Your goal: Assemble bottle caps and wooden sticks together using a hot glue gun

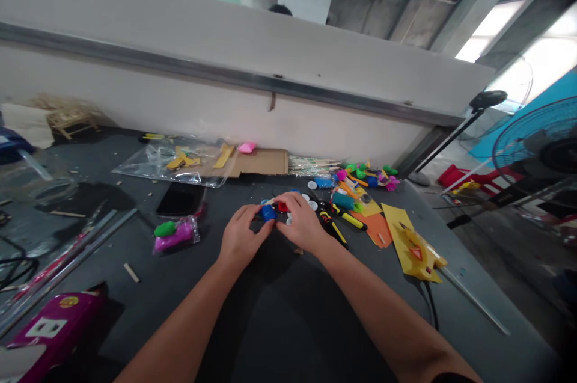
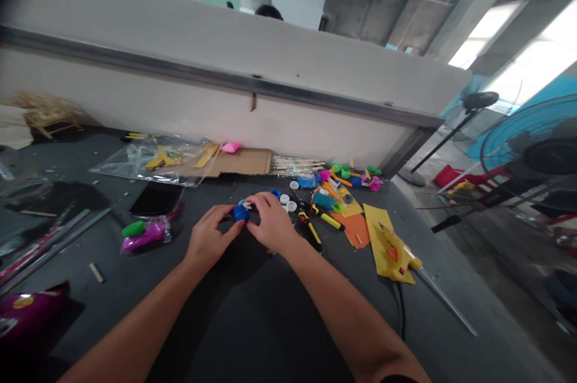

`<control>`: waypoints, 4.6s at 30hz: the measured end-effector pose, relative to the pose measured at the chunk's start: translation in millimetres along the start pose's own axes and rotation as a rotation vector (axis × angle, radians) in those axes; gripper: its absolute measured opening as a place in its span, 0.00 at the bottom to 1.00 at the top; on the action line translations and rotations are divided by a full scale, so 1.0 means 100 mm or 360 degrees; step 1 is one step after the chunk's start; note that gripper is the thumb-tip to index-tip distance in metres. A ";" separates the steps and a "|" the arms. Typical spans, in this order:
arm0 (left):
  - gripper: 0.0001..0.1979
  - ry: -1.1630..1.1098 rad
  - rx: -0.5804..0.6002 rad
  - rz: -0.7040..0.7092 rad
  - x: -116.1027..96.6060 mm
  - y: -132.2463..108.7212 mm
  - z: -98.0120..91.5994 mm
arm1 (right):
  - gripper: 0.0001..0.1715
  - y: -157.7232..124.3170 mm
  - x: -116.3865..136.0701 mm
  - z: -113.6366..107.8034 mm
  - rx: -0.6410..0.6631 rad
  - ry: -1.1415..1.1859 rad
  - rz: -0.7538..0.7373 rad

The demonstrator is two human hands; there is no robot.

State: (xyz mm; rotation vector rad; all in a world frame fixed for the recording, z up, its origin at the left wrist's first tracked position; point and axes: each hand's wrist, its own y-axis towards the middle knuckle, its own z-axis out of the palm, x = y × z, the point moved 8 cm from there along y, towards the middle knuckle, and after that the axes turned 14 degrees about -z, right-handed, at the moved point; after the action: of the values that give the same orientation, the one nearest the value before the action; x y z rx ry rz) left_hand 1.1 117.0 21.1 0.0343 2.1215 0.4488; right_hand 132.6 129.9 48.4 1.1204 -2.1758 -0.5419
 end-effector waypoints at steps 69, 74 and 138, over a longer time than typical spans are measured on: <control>0.15 0.0038 -0.0144 0.0285 -0.08 -0.03 -0.12 | 0.11 0.01 0.31 -0.02 -0.0139 -0.0373 -0.0199; 0.17 -0.0047 -0.0100 0.0199 -0.05 -0.01 -0.09 | 0.14 0.02 0.16 -0.07 -0.0160 -0.0141 -0.0020; 0.20 -0.0983 -0.0337 -0.0763 0.73 0.18 -0.17 | 0.20 -0.15 -0.37 0.10 -0.0674 0.1985 0.0947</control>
State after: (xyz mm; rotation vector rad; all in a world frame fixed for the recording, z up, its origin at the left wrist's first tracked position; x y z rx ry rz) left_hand -56.2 143.3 -23.2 -0.4004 1.4046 0.3162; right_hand 150.5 153.5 19.3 0.3184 -1.0897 0.0285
